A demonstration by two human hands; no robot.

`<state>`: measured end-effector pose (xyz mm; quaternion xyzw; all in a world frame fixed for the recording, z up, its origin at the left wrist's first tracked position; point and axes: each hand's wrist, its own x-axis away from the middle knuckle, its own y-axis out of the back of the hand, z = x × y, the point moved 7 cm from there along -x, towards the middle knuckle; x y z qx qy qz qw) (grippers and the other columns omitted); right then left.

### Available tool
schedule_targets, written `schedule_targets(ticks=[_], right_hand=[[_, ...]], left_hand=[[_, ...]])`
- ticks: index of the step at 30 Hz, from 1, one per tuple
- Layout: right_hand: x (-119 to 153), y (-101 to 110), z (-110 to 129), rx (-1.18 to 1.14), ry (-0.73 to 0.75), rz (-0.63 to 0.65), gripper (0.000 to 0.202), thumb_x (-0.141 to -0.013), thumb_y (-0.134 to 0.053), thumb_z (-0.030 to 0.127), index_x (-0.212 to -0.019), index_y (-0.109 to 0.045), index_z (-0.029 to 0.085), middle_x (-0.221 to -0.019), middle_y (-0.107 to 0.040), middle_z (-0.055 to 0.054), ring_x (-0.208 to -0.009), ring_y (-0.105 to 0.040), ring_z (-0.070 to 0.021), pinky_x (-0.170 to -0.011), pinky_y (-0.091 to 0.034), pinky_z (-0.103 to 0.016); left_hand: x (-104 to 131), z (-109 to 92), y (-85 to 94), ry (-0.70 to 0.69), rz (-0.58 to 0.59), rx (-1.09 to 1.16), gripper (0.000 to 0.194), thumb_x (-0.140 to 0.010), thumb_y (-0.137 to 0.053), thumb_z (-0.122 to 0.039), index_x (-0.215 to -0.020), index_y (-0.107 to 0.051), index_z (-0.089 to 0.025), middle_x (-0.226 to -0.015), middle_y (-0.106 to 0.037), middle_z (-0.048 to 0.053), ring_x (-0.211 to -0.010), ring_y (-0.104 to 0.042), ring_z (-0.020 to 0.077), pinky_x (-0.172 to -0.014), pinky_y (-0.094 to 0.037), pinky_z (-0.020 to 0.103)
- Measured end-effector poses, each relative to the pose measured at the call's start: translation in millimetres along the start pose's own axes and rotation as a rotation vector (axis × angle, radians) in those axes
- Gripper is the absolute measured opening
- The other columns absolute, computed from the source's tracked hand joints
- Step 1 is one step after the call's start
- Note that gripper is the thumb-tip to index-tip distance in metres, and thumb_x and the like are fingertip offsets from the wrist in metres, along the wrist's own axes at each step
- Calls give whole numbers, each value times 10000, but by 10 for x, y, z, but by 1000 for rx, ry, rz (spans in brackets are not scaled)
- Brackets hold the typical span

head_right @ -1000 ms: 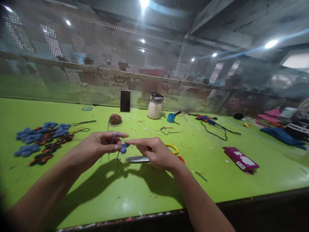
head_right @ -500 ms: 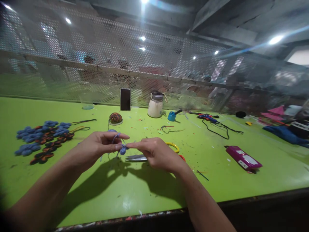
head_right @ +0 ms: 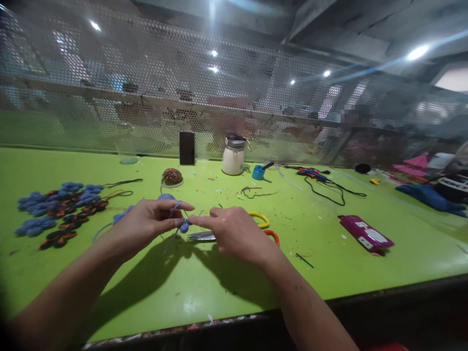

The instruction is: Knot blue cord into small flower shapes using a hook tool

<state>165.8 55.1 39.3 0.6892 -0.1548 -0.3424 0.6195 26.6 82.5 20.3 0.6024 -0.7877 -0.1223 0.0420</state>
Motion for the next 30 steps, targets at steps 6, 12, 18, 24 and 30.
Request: schedule_targets(ticks=[6,12,18,24,30], right_hand=[[-2,-35,10,58,7,-60,588,-724,-556,35,-1233,-552,328,-676,-550,1,-521,-345,-106,-509,-176,-265],[6,-3,-1,-34,-5,-92,608,-731,-514,-5,-1258,-534,298,-709,-559,-3,-550,-398,-108,-525,-229,-248],[-10,37,-12,-155,-26,-108,568,-754,-484,-16,-1246,-551,261,-753,-577,-20,-601,-449,-115,-559,-294,-229],[-12,70,-17,-242,-22,-147,532,-761,-472,-19,-1220,-579,228,-710,-574,-19,-600,-451,-121,-550,-303,-223],[-9,115,-26,-379,-19,-189,486,-786,-451,-9,-1197,-600,204,-718,-616,-21,-617,-482,-117,-583,-342,-226]], left_hand=[[-5,19,14,31,-20,48,266,-646,-697,-204,-906,-712,-150,-671,-668,39,-655,-565,175,-655,-400,300],[-3,63,33,108,5,246,285,-624,-733,-170,-907,-705,-140,-681,-667,22,-679,-569,155,-715,-395,298],[-1,70,28,112,19,299,341,-634,-737,-155,-971,-688,-132,-685,-642,9,-683,-557,140,-737,-377,300],[6,74,47,96,22,303,354,-650,-729,-167,-998,-677,-134,-716,-646,15,-706,-566,149,-756,-382,314],[11,67,24,104,44,297,363,-658,-724,-168,-1014,-669,-129,-765,-669,37,-729,-575,152,-767,-387,317]])
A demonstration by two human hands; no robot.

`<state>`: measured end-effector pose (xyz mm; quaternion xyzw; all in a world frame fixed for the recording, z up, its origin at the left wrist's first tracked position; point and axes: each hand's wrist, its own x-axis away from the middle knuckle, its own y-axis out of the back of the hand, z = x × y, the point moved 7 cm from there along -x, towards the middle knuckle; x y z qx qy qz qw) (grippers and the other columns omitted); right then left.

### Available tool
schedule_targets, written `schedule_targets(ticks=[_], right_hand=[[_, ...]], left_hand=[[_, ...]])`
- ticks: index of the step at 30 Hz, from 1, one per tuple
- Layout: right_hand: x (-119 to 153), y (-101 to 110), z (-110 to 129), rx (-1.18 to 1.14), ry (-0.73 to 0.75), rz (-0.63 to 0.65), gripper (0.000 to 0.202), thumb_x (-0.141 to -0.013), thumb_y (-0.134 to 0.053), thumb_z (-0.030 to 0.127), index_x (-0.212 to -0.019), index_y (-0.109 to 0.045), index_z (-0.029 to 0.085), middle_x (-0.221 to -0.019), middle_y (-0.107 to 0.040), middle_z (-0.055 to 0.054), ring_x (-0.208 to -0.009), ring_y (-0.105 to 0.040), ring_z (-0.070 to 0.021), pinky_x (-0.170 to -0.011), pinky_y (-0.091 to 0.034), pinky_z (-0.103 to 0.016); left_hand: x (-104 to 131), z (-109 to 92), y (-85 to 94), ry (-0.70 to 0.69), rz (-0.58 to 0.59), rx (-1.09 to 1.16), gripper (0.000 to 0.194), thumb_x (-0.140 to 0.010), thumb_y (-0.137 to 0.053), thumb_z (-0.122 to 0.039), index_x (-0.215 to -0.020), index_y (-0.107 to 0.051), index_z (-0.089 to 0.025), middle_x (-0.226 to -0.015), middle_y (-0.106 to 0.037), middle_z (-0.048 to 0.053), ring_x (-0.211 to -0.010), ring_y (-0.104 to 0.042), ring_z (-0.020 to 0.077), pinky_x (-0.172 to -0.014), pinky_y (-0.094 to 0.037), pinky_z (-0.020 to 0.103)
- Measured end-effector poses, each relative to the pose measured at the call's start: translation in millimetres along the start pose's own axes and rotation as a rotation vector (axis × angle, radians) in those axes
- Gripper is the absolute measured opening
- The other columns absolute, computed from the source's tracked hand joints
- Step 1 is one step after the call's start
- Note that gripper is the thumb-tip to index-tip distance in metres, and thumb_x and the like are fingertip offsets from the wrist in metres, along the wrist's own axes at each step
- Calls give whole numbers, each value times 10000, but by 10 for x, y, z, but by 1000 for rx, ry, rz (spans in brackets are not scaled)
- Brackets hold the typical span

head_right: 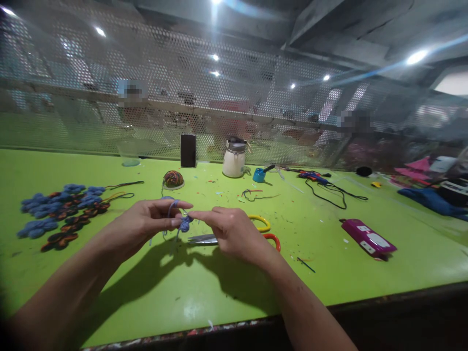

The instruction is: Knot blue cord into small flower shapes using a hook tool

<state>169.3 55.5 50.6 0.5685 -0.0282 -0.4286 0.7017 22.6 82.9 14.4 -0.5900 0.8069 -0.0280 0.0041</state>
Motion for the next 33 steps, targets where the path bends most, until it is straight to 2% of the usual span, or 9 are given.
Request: schedule_targets(ticks=[6,11,15,18,25,33], right_hand=[[10,36,-46,-240,-74,-43,469,-794,-441,-2,-1180,-613,202,-755,-637,-4,-632,-494,-97,-609,-381,-216],[25,76,-45,-276,-44,-32,451,-803,-447,3,-1177,-616,192,-706,-596,4,-602,-464,-92,-576,-357,-210],[37,113,26,-210,79,-11,448,-800,-460,-11,-1167,-620,187,-714,-593,-7,-625,-479,-98,-597,-349,-219],[53,107,46,-128,114,18,441,-813,-459,5,-1178,-615,200,-666,-532,2,-601,-454,-102,-577,-327,-220],[71,50,50,89,57,104,473,-809,-449,11,-1198,-605,231,-670,-507,-7,-573,-421,-106,-547,-278,-228],[79,18,72,305,24,173,542,-772,-498,7,-1212,-582,311,-667,-511,8,-535,-371,-94,-521,-210,-240]], left_hand=[[50,-27,-43,-2,37,44,391,-675,-719,-167,-1060,-654,-155,-785,-655,27,-747,-571,149,-778,-384,318],[73,-46,-66,-9,76,80,380,-688,-713,-168,-1065,-658,-177,-777,-628,6,-758,-557,137,-778,-374,300],[77,-57,-68,6,69,71,342,-676,-716,-165,-1015,-679,-166,-767,-630,7,-741,-546,134,-760,-368,297],[75,-60,-69,10,66,53,317,-663,-715,-154,-979,-687,-158,-746,-633,5,-728,-548,141,-764,-367,308],[52,-30,-57,21,52,9,310,-672,-708,-165,-982,-681,-162,-746,-652,4,-738,-561,148,-785,-364,319],[29,12,-78,36,68,-40,350,-651,-733,-207,-992,-674,-156,-722,-655,2,-705,-554,140,-741,-363,301]])
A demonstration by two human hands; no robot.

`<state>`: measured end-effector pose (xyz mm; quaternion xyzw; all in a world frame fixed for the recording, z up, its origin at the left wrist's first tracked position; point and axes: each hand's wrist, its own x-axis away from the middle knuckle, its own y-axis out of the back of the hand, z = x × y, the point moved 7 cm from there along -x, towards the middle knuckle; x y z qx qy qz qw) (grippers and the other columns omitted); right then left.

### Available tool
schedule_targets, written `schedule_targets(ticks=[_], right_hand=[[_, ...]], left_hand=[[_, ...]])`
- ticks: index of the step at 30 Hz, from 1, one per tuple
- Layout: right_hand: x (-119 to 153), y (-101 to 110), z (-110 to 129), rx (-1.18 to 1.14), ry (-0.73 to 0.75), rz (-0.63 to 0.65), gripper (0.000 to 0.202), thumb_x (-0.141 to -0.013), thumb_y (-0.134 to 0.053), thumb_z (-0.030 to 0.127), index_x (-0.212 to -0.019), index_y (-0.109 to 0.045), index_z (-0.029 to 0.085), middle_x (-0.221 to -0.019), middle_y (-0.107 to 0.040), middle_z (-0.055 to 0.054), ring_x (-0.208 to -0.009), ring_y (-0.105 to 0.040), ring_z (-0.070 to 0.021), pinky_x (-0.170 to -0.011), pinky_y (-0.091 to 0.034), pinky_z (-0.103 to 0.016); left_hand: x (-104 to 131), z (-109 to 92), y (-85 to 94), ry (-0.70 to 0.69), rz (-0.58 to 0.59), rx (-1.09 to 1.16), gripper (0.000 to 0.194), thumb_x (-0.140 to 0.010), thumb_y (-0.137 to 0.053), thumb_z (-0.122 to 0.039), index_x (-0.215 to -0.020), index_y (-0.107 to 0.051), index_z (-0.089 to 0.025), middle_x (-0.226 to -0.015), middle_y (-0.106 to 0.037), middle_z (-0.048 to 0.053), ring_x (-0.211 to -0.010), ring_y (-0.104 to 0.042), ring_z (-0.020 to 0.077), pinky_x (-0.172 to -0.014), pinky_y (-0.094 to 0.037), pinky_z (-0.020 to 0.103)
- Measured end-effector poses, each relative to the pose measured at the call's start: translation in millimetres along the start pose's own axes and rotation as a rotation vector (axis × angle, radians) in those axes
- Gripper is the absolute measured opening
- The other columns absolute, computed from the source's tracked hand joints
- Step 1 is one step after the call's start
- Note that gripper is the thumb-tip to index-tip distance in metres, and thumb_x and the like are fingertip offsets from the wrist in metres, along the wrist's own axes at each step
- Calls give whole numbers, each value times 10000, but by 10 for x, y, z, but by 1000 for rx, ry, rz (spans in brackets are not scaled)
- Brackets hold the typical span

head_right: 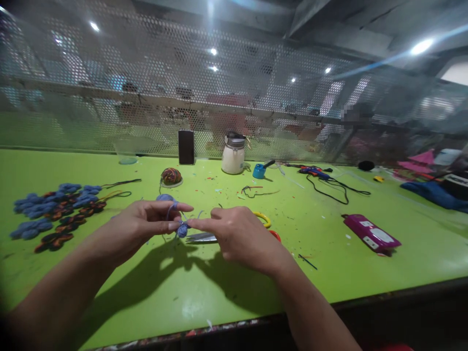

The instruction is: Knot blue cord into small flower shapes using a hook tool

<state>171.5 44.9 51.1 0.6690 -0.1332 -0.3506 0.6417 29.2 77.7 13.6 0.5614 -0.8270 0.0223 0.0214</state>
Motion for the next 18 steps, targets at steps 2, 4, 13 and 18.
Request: schedule_targets(ticks=[2,4,13,18], right_hand=[[5,-9,7,43,-4,15,545,-771,-503,16,-1216,-577,323,-664,-509,11,-531,-360,-93,-519,-198,-246],[13,-15,16,90,-10,20,550,-774,-510,34,-1232,-558,335,-667,-514,11,-534,-352,-96,-520,-188,-251],[34,-30,97,252,12,9,559,-741,-540,76,-1232,-535,343,-674,-517,4,-530,-318,-111,-512,-131,-276],[29,-47,131,307,8,13,476,-779,-526,83,-1201,-560,302,-670,-524,-11,-522,-321,-115,-514,-117,-294]], left_hand=[[-3,3,-7,1,-2,-11,352,-654,-726,-201,-997,-671,-149,-731,-659,8,-709,-553,142,-737,-364,300],[-4,4,-12,0,-9,-36,341,-663,-710,-197,-998,-669,-143,-730,-658,12,-708,-551,144,-728,-367,299],[-7,1,-40,-21,-34,-170,318,-680,-673,-227,-982,-668,-129,-768,-664,47,-739,-576,189,-727,-417,344],[-16,-13,-40,-58,-63,-232,272,-677,-671,-220,-939,-698,-154,-743,-670,44,-715,-589,198,-682,-436,332]])
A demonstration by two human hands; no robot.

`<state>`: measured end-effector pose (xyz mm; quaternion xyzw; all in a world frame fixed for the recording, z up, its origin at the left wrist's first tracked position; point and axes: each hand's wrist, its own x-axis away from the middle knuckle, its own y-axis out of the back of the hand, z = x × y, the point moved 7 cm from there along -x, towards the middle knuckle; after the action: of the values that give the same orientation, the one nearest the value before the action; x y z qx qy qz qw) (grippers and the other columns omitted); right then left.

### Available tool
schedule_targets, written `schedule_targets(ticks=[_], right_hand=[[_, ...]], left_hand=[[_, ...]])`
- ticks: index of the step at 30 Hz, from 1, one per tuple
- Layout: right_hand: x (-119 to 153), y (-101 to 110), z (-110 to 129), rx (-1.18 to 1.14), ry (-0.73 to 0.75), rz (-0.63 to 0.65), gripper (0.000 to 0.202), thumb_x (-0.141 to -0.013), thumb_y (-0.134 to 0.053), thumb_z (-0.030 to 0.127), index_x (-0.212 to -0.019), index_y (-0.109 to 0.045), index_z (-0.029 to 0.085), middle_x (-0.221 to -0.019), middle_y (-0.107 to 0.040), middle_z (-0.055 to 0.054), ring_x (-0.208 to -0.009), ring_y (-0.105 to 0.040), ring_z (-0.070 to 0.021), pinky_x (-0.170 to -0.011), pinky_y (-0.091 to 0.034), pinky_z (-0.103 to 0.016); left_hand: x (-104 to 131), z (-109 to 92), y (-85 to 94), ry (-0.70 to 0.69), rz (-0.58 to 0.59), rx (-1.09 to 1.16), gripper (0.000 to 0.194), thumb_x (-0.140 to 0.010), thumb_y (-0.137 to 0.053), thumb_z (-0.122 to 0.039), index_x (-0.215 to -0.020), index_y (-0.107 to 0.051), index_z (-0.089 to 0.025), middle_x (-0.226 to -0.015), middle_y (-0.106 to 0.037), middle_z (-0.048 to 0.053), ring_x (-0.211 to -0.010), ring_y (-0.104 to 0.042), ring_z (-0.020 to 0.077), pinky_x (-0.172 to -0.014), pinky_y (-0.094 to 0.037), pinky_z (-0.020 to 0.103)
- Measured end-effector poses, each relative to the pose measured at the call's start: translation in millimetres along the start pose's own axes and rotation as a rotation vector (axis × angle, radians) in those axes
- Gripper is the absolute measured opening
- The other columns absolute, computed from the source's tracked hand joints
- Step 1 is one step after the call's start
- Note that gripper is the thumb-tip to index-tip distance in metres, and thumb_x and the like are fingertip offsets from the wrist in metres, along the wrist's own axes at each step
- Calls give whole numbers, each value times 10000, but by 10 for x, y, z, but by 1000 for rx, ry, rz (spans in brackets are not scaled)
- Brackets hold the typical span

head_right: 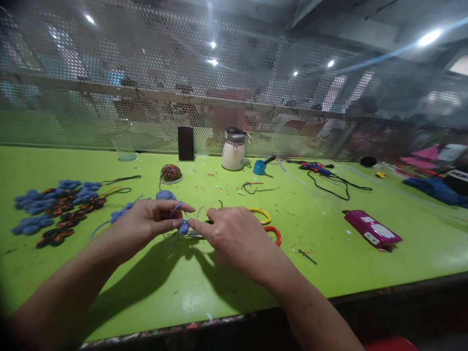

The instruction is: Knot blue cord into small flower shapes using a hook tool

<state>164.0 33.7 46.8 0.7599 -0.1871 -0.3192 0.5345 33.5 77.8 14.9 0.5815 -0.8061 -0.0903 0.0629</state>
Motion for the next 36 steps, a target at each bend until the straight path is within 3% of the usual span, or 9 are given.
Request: schedule_targets(ticks=[10,15,18,22,24,27,29,32,36], right_hand=[[-44,-8,94,38,-24,29,364,-824,-518,128,-1163,-574,249,-677,-546,-33,-531,-377,-127,-507,-119,-295],[-64,-93,21,-64,-90,-20,434,-773,-545,101,-1180,-590,248,-689,-577,-44,-530,-398,-119,-499,-160,-272],[-108,-179,-91,-386,-201,-110,451,-750,-505,29,-1122,-647,241,-700,-605,-43,-568,-443,-117,-526,-249,-252],[-153,-444,-244,-1255,-531,-253,255,-786,-545,152,-978,-713,151,-606,-567,-9,-520,-430,-89,-505,-319,-230],[-166,-595,-201,-1593,-684,-264,308,-753,-621,240,-1026,-694,119,-509,-477,40,-429,-345,-59,-442,-272,-212],[-191,-640,-94,-1852,-736,-329,419,-702,-692,292,-1086,-666,126,-510,-476,52,-398,-323,-39,-414,-216,-196],[-191,-612,-70,-1882,-718,-390,408,-705,-695,292,-1083,-670,139,-527,-487,45,-404,-329,-36,-419,-217,-195],[-173,-542,-133,-1733,-638,-462,319,-754,-645,267,-1050,-690,156,-533,-471,41,-419,-326,-47,-429,-250,-201],[-157,-304,-217,-1092,-282,-509,299,-813,-527,142,-1058,-692,186,-621,-530,-10,-544,-425,-105,-524,-343,-243]], left_hand=[[-27,2,-18,-49,-27,-146,296,-721,-628,-234,-992,-680,-126,-728,-665,51,-673,-583,184,-660,-448,320],[8,-112,-10,-144,-126,-362,242,-733,-581,-175,-944,-695,-138,-750,-672,65,-635,-573,177,-615,-433,307],[81,-265,-24,-335,-260,-562,222,-751,-546,-131,-903,-703,-173,-824,-659,70,-695,-577,179,-658,-428,302],[171,-336,-91,-497,-383,-779,325,-835,-439,-139,-1091,-639,-124,-796,-582,92,-757,-551,208,-686,-424,323],[196,-338,-93,-522,-438,-781,345,-852,-420,-153,-1135,-615,-116,-797,-563,94,-770,-541,216,-702,-426,337],[209,-340,-23,-518,-525,-582,323,-839,-475,-190,-1120,-632,-161,-803,-580,75,-772,-547,204,-743,-430,343],[158,-274,63,-416,-525,-288,303,-794,-562,-231,-1076,-655,-176,-786,-608,50,-747,-558,187,-749,-437,334],[39,-128,104,-188,-383,174,403,-694,-684,-259,-1079,-648,-145,-723,-622,9,-699,-566,157,-736,-442,317],[-1,-115,155,-51,-216,256,445,-622,-749,-229,-1046,-665,-122,-637,-600,-20,-626,-539,124,-656,-406,278]])
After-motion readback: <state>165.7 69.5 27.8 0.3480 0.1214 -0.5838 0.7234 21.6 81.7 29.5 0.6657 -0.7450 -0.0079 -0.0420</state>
